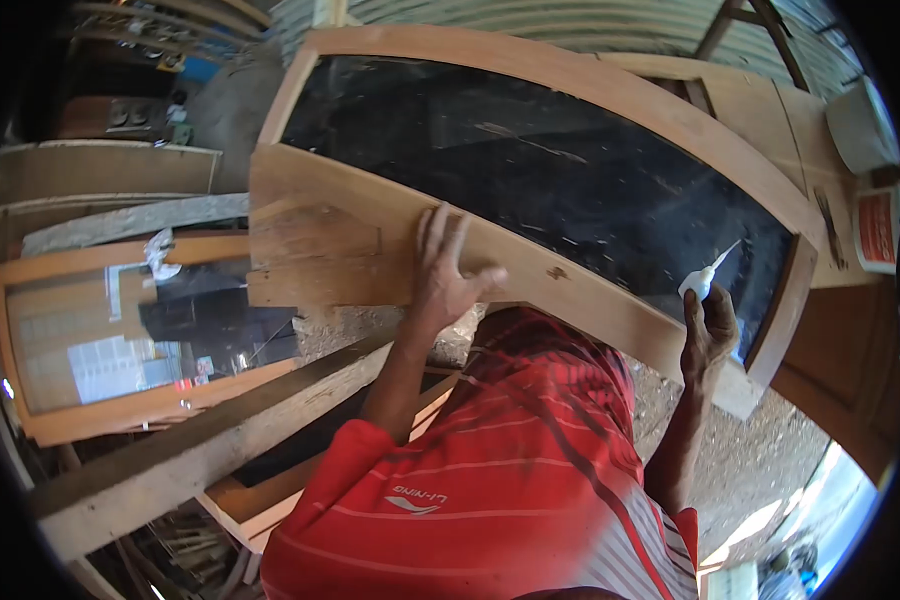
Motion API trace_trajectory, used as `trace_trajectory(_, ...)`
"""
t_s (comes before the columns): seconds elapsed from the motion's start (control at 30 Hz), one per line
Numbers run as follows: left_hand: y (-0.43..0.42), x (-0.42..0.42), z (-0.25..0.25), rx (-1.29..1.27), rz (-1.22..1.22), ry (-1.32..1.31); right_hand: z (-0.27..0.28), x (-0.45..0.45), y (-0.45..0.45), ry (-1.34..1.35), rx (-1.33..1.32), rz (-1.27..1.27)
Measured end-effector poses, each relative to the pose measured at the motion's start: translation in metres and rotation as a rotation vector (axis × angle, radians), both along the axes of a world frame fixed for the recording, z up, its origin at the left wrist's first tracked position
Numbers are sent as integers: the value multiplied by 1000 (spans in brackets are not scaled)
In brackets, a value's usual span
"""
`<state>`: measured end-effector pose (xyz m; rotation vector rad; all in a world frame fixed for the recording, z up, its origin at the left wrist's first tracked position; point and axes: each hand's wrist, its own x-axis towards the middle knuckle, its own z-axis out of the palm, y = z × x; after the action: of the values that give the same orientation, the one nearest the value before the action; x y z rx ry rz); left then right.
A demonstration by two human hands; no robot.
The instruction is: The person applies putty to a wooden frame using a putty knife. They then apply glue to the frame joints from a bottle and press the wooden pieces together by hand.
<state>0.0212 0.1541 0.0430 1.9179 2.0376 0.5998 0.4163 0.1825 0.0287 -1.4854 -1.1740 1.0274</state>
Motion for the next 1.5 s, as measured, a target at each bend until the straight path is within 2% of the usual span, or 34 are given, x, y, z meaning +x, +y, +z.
trace_trajectory(0.17, 0, -10, 1, -80, -43, -70, 10, -21, 28, -67, -23, 137)
trace_trajectory(0.37, 0, -22, 0, -42, -91, -38, 12, -50, 38, -138, -9, 281)
trace_trajectory(0.47, 9, -36, -7, -28, -165, -54, 13, -55, 38, -153, -12, 242)
trace_trajectory(0.6, 25, -60, -2, -86, -284, 82, 12, -56, 24, -150, -17, 179)
trace_trajectory(0.77, 44, -83, -4, -12, -416, 36, 40, -88, 2, -276, -103, 98)
trace_trajectory(0.87, 45, -81, -7, 34, -460, 16, 26, -100, -17, -151, -65, 12)
trace_trajectory(1.0, 46, -77, -3, 46, -488, 33, 34, -111, -35, -171, -108, -27)
trace_trajectory(1.07, 45, -75, -2, 20, -475, 3, 38, -111, -42, 54, -201, -86)
trace_trajectory(1.13, 45, -73, 1, 5, -479, 16, 45, -104, -47, 190, -168, -124)
trace_trajectory(1.2, 47, -70, 4, 8, -482, 48, 59, -90, -45, 319, -128, -190)
trace_trajectory(1.3, 46, -64, 10, -36, -476, 69, 101, -46, -33, 256, -3, -246)
trace_trajectory(1.33, 47, -62, 11, -34, -475, 83, 114, -25, -28, 214, 76, -269)
trace_trajectory(1.5, 50, -51, 21, -162, -457, 207, 211, 68, -17, 412, 421, -358)
